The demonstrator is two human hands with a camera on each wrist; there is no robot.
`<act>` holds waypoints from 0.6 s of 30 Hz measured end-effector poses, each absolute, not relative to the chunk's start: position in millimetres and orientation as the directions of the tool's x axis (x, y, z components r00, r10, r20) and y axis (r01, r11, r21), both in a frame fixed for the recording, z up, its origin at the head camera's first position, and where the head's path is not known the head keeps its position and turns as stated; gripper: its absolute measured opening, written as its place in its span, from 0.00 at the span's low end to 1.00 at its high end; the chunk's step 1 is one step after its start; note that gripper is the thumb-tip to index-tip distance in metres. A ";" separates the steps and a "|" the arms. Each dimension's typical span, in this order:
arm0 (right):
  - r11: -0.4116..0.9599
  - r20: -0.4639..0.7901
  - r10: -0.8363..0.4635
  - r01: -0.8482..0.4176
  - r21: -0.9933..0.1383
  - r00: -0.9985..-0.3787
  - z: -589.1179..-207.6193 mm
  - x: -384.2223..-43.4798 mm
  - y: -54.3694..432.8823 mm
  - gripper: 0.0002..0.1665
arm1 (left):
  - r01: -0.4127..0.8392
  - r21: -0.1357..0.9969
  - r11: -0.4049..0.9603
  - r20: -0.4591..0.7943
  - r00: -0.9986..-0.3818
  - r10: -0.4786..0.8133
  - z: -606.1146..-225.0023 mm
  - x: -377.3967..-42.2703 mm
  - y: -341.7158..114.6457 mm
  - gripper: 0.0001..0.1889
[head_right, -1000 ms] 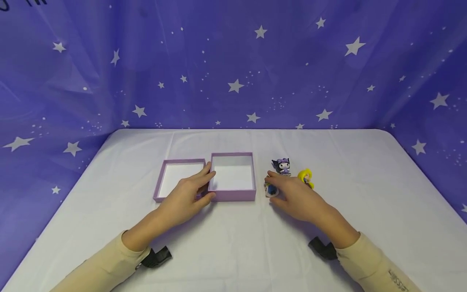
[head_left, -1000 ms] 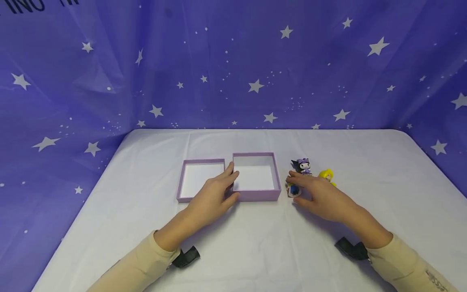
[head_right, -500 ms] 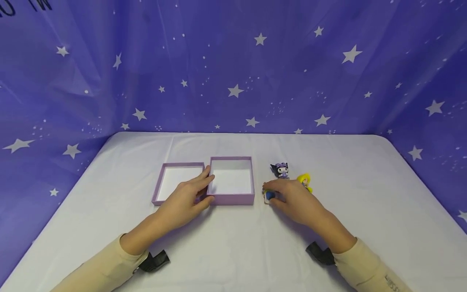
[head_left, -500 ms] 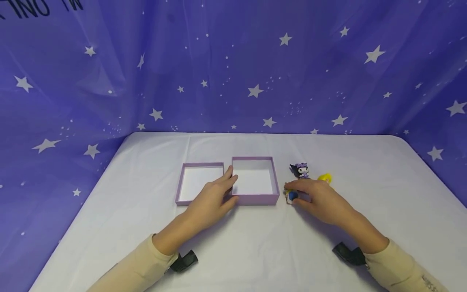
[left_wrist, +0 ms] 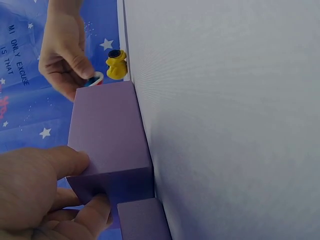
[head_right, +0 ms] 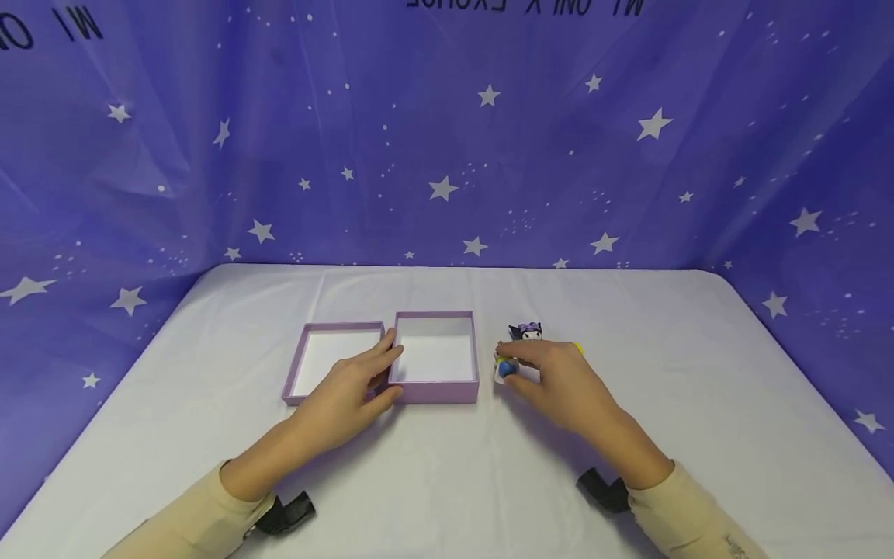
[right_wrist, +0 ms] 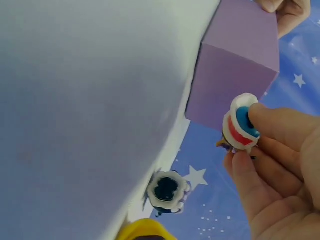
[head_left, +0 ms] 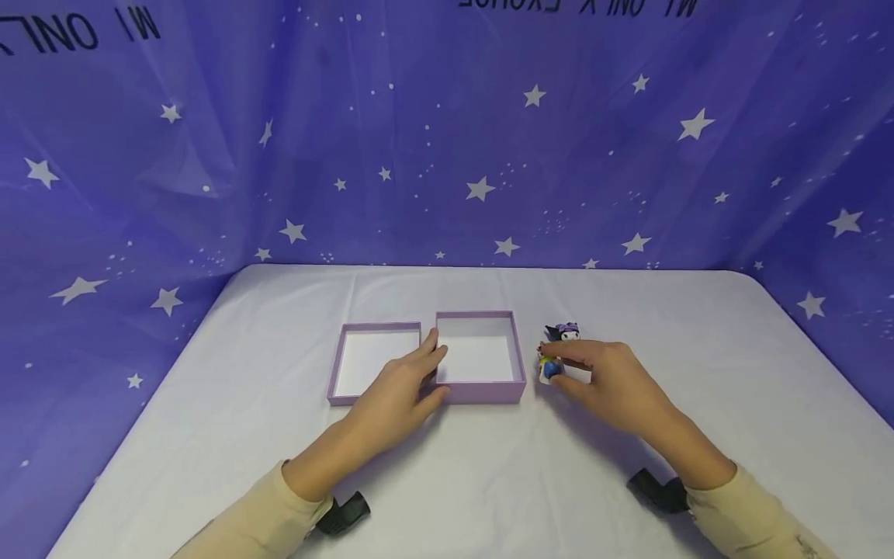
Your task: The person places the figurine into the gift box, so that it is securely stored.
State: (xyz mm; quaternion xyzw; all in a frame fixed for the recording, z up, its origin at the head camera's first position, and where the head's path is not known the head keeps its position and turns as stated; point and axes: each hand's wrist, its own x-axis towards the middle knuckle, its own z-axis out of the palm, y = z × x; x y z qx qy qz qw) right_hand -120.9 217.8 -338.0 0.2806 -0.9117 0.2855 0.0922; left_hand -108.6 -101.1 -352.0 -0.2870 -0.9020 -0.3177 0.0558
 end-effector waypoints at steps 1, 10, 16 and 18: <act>0.683 0.335 -0.445 -0.556 -0.473 -0.831 -335.9 -120.9 217.7 0.24 | 0.553 0.542 0.632 0.283 -0.829 0.482 -352.0 -108.8 -100.9 0.30; 0.667 0.403 -0.392 -0.557 -0.495 -0.827 -319.8 -124.7 211.9 0.25 | 0.552 0.540 0.635 0.282 -0.830 0.482 -351.3 -111.1 -100.0 0.30; 0.628 0.400 -0.334 -0.519 -0.580 -0.853 -313.3 -125.9 205.5 0.24 | 0.561 0.542 0.626 0.292 -0.824 0.485 -353.0 -111.3 -100.0 0.30; 0.613 0.394 -0.315 -0.502 -0.611 -0.864 -312.0 -125.9 203.0 0.23 | 0.561 0.544 0.625 0.290 -0.824 0.487 -353.4 -111.3 -100.2 0.30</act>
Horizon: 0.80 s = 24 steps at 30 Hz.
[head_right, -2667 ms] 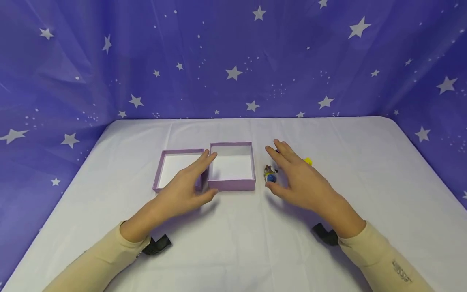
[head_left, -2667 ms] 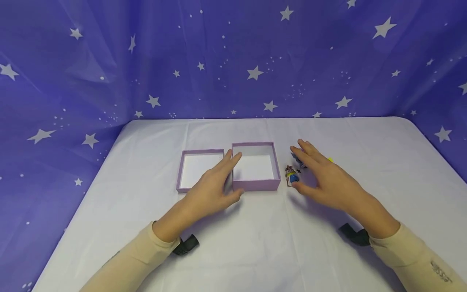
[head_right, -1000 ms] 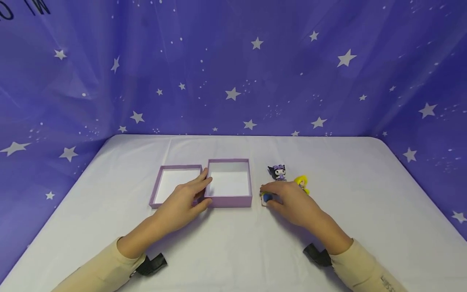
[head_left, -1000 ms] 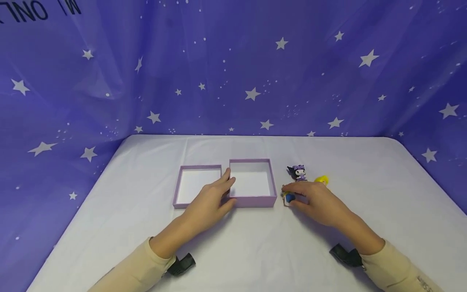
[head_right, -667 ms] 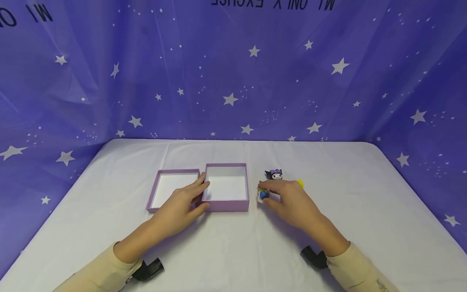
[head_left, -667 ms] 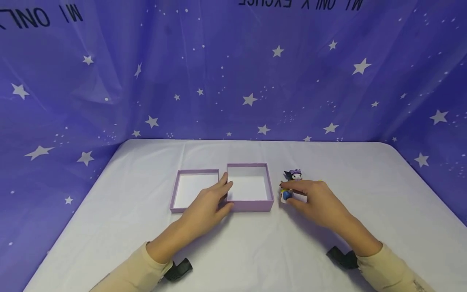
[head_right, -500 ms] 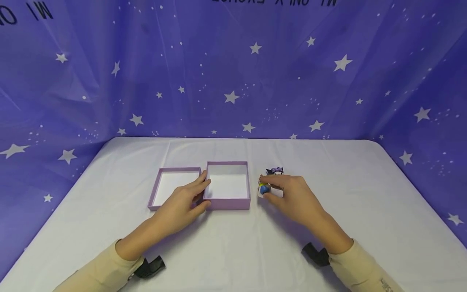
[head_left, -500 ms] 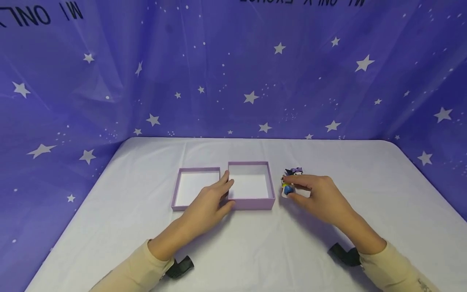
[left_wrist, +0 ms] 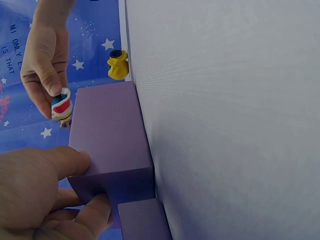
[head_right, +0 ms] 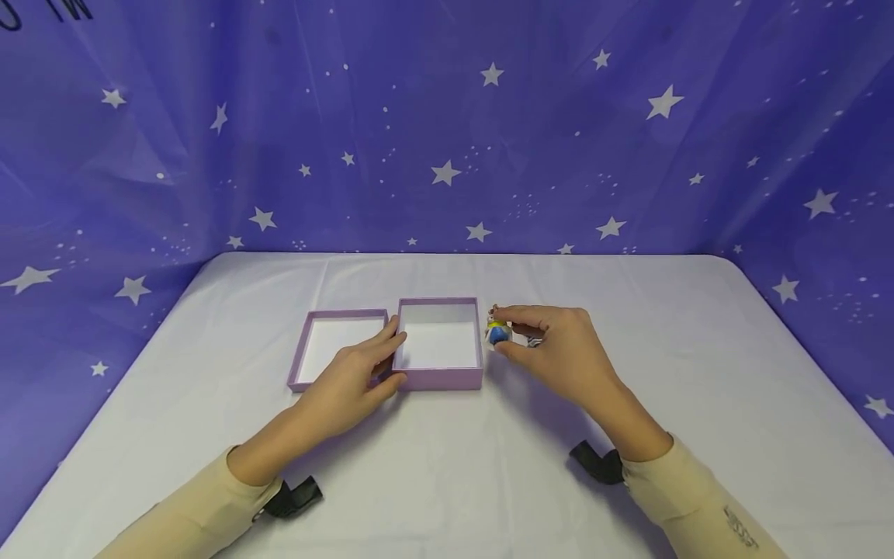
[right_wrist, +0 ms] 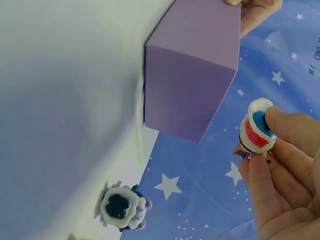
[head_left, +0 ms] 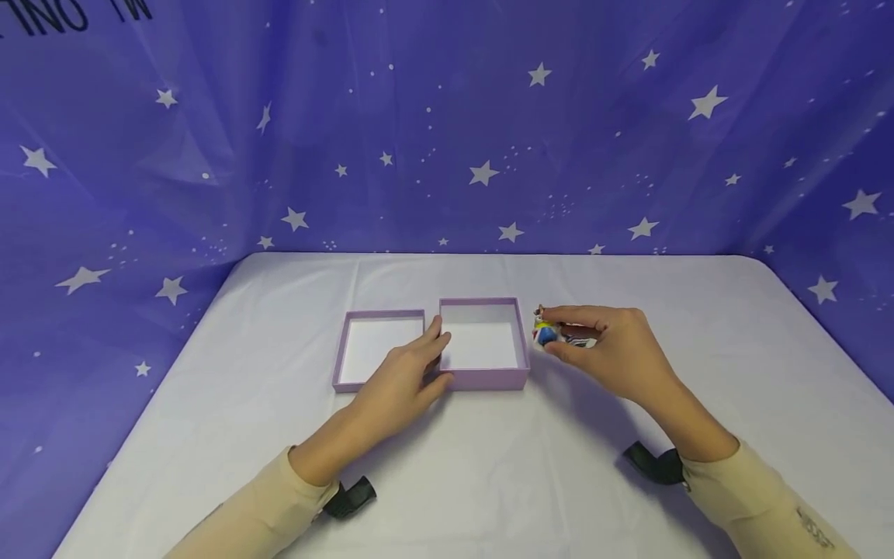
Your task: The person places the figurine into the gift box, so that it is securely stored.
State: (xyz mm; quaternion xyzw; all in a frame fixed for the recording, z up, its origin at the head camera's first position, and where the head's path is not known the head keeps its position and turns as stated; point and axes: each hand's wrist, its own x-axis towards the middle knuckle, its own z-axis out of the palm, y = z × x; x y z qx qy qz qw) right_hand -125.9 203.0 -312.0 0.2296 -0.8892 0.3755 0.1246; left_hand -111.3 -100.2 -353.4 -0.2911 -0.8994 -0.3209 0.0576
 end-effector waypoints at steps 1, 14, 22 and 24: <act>0.612 0.389 -0.303 -0.490 -0.621 -0.870 -311.0 -125.9 201.9 0.23 | 0.560 0.544 0.625 0.289 -0.824 0.487 -353.1 -111.4 -100.1 0.30; 0.549 0.354 -0.285 -0.454 -0.701 -0.891 -306.9 -127.0 181.7 0.23 | 0.550 0.555 0.625 0.277 -0.830 0.484 -352.0 -110.7 -100.0 0.30; 0.541 0.388 -0.345 -0.518 -0.662 -0.855 -314.5 -131.8 167.7 0.22 | 0.550 0.546 0.632 0.270 -0.829 0.490 -349.6 -111.4 -99.6 0.30; 0.552 0.386 -0.359 -0.527 -0.646 -0.850 -316.0 -133.1 163.4 0.22 | 0.549 0.543 0.635 0.269 -0.830 0.488 -349.2 -111.6 -99.7 0.30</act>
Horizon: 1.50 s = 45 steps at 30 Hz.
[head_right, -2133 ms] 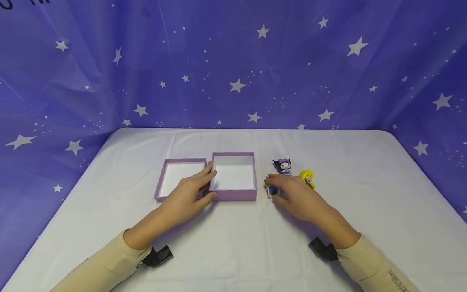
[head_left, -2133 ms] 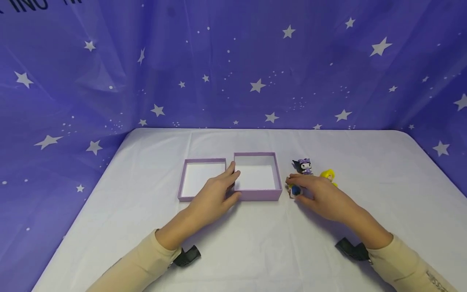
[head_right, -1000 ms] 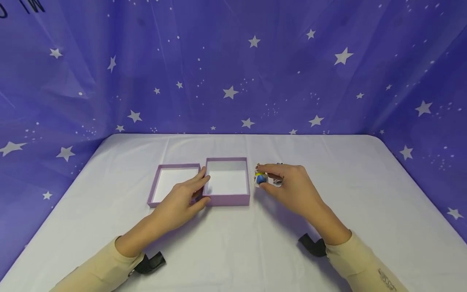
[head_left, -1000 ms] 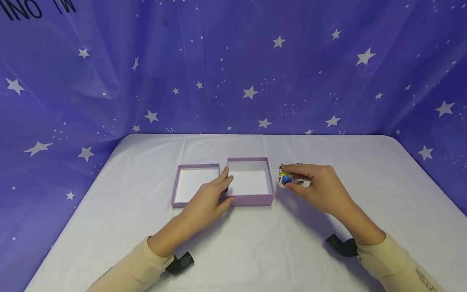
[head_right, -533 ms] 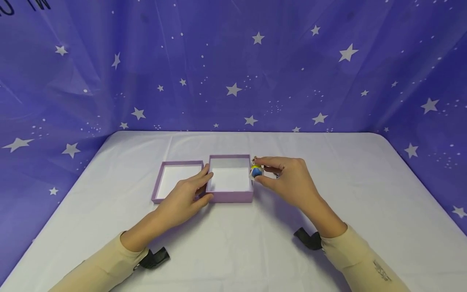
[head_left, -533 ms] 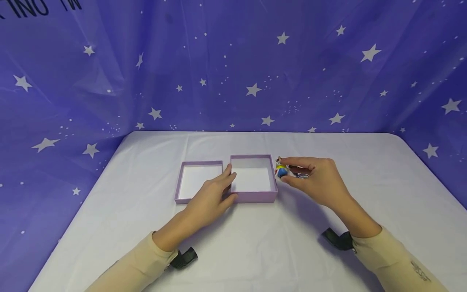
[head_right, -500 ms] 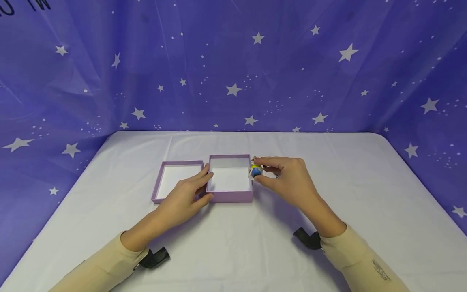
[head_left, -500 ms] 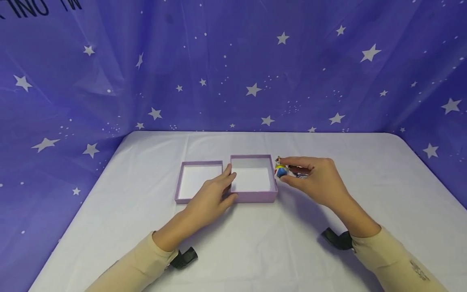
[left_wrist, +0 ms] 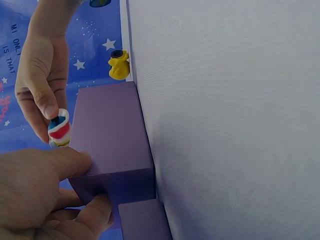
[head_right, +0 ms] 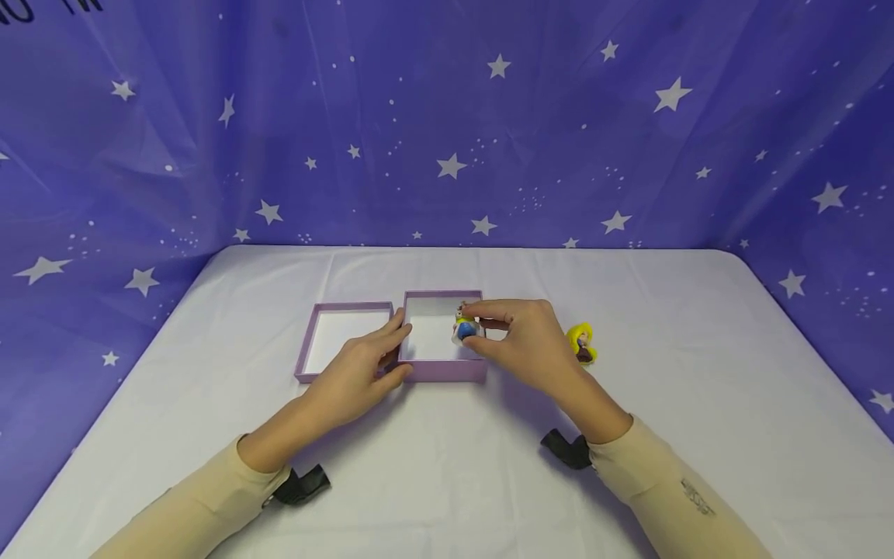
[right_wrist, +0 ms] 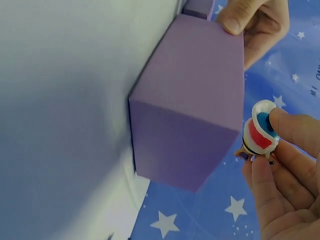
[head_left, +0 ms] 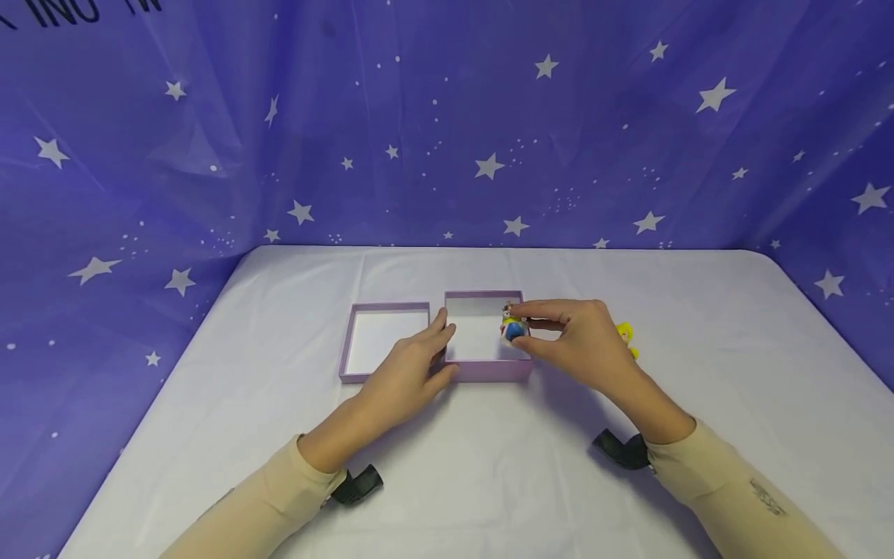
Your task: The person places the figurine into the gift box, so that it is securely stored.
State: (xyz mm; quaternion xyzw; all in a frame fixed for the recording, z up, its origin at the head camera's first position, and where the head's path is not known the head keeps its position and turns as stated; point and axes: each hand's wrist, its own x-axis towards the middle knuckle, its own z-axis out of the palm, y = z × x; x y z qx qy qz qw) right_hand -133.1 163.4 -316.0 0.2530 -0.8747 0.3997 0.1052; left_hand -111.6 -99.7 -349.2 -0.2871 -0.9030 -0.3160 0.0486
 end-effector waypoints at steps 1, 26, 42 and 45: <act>0.556 0.382 -0.366 -0.528 -0.642 -0.849 -316.6 -134.2 161.3 0.22 | 0.548 0.543 0.637 0.270 -0.832 0.486 -349.1 -112.1 -99.6 0.30; 0.609 0.182 -0.526 -0.518 -0.600 -0.831 -324.0 -158.0 116.4 0.19 | 0.530 0.555 0.641 0.244 -0.841 0.484 -349.7 -112.4 -99.0 0.31; 0.609 0.088 -0.649 -0.585 -0.536 -0.756 -327.9 -175.0 92.3 0.11 | 0.541 0.561 0.627 0.262 -0.834 0.485 -349.8 -113.7 -100.2 0.30; 0.622 0.055 -0.654 -0.578 -0.528 -0.754 -327.4 -176.0 90.6 0.11 | 0.545 0.560 0.624 0.265 -0.831 0.488 -349.8 -113.4 -99.8 0.30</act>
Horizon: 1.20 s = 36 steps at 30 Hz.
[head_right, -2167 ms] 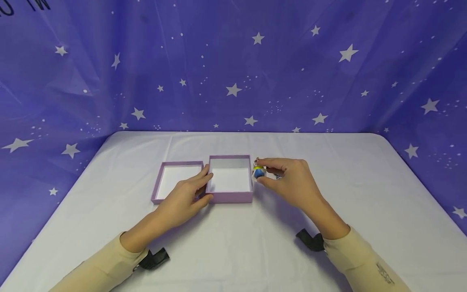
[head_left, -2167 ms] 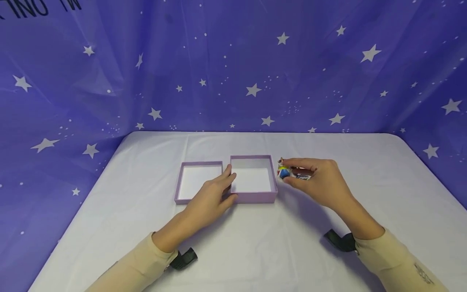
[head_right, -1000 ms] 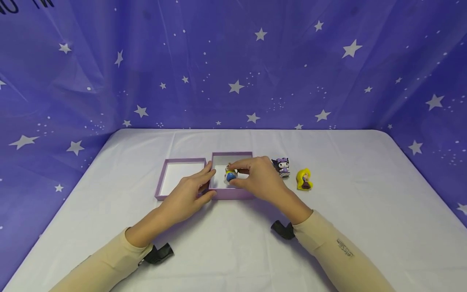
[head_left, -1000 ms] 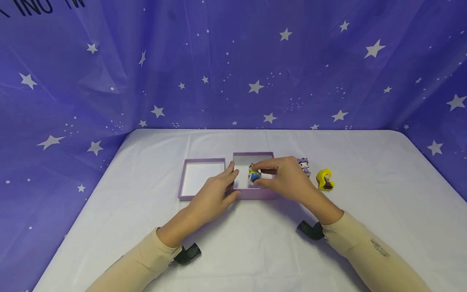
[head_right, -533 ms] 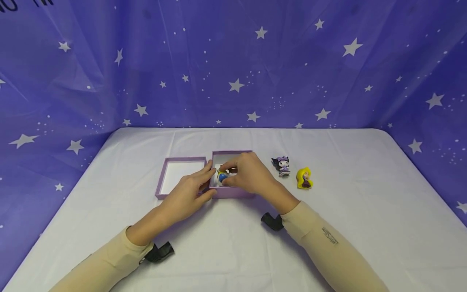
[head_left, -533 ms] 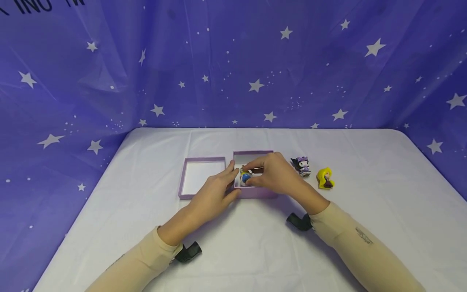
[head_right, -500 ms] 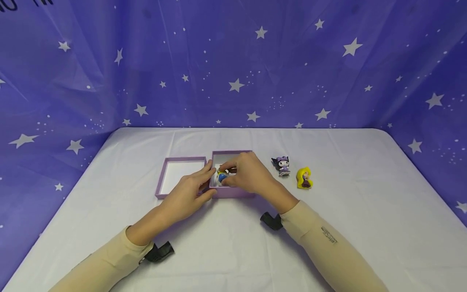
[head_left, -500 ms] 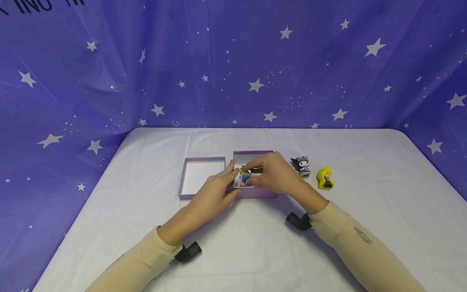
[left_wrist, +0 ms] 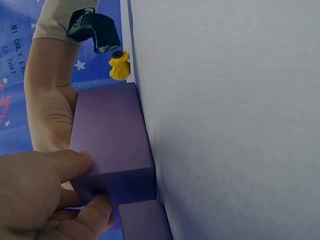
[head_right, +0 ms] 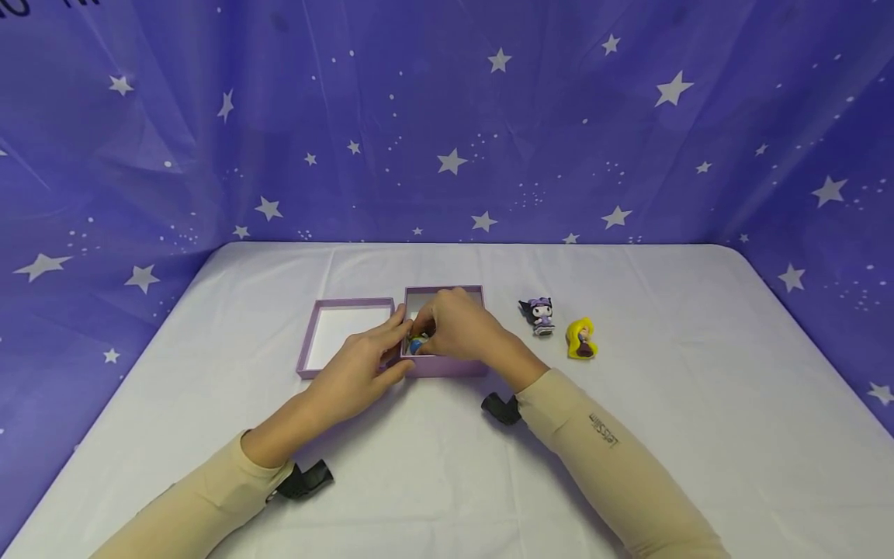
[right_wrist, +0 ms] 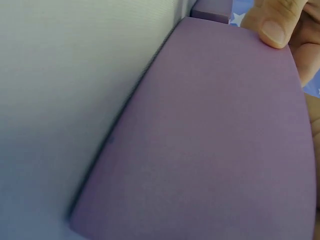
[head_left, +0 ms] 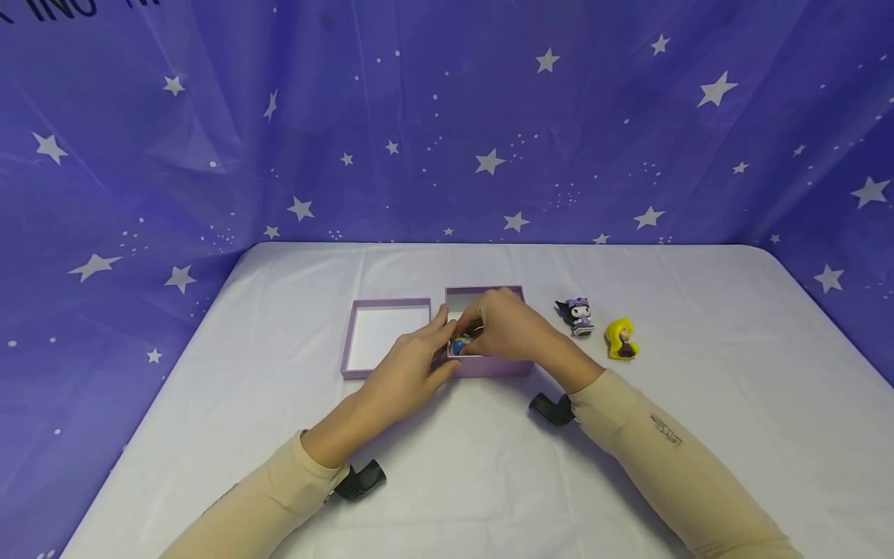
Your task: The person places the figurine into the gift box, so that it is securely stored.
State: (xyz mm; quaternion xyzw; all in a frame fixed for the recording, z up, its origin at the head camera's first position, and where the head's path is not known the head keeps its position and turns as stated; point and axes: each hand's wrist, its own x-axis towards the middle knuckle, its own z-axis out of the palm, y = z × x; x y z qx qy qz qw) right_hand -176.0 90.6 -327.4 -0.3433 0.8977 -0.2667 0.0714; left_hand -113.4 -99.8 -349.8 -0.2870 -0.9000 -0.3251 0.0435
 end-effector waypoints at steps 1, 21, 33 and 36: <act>0.625 0.044 -0.654 -0.572 -0.530 -0.755 -327.3 -176.3 90.3 0.11 | 0.545 0.560 0.624 0.265 -0.831 0.489 -349.6 -113.4 -99.6 0.30; 0.567 -0.028 -0.760 -0.641 -0.516 -0.650 -316.3 -177.3 103.0 0.11 | 0.544 0.539 0.643 0.258 -0.834 0.488 -348.9 -113.2 -98.5 0.31; 0.558 0.067 -0.647 -0.532 -0.637 -0.760 -306.2 -161.6 136.0 0.19 | 0.546 0.535 0.645 0.266 -0.833 0.484 -349.9 -113.0 -98.2 0.31; 0.549 0.117 -0.622 -0.537 -0.640 -0.774 -305.2 -157.6 145.2 0.20 | 0.546 0.533 0.646 0.266 -0.833 0.484 -349.9 -112.7 -98.3 0.31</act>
